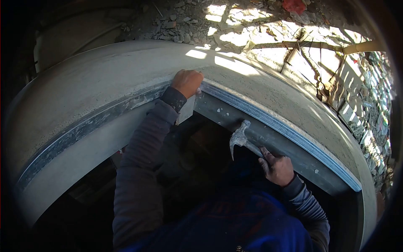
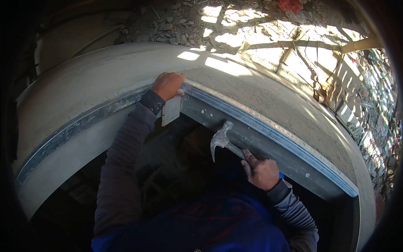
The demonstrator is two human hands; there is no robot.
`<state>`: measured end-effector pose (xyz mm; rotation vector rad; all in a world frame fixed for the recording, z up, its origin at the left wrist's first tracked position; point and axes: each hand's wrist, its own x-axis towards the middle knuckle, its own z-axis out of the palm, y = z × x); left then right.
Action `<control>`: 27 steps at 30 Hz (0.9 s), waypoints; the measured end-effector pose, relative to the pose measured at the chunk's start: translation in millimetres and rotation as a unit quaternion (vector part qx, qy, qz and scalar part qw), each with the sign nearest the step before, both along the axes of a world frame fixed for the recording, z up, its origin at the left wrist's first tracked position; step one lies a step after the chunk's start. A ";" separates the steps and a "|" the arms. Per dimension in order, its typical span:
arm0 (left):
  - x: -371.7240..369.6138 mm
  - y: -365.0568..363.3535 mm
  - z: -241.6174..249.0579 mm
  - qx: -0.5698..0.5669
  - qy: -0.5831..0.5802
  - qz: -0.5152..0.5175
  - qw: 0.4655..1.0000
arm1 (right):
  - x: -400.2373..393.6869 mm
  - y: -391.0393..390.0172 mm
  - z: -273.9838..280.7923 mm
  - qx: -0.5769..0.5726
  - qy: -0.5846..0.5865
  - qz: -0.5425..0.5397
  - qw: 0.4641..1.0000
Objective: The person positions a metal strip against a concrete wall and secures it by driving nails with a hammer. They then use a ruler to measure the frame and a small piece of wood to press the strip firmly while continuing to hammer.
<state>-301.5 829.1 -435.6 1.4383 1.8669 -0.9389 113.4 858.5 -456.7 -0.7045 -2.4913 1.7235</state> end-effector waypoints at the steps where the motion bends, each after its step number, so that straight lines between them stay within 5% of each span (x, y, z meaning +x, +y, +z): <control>1: 0.5 -5.1 -1.0 0.029 -0.010 -0.011 0.999 | -4.2 -1.5 2.3 0.003 -0.016 0.025 1.000; 10: -8.2 -24.0 -16.9 0.090 -0.048 -0.046 0.994 | -111.3 -36.1 -20.6 0.141 -0.049 0.152 0.977; 27: -12.6 -24.8 -27.5 0.118 -0.101 -0.071 0.985 | -157.7 -53.7 -33.7 0.175 -0.040 0.107 0.978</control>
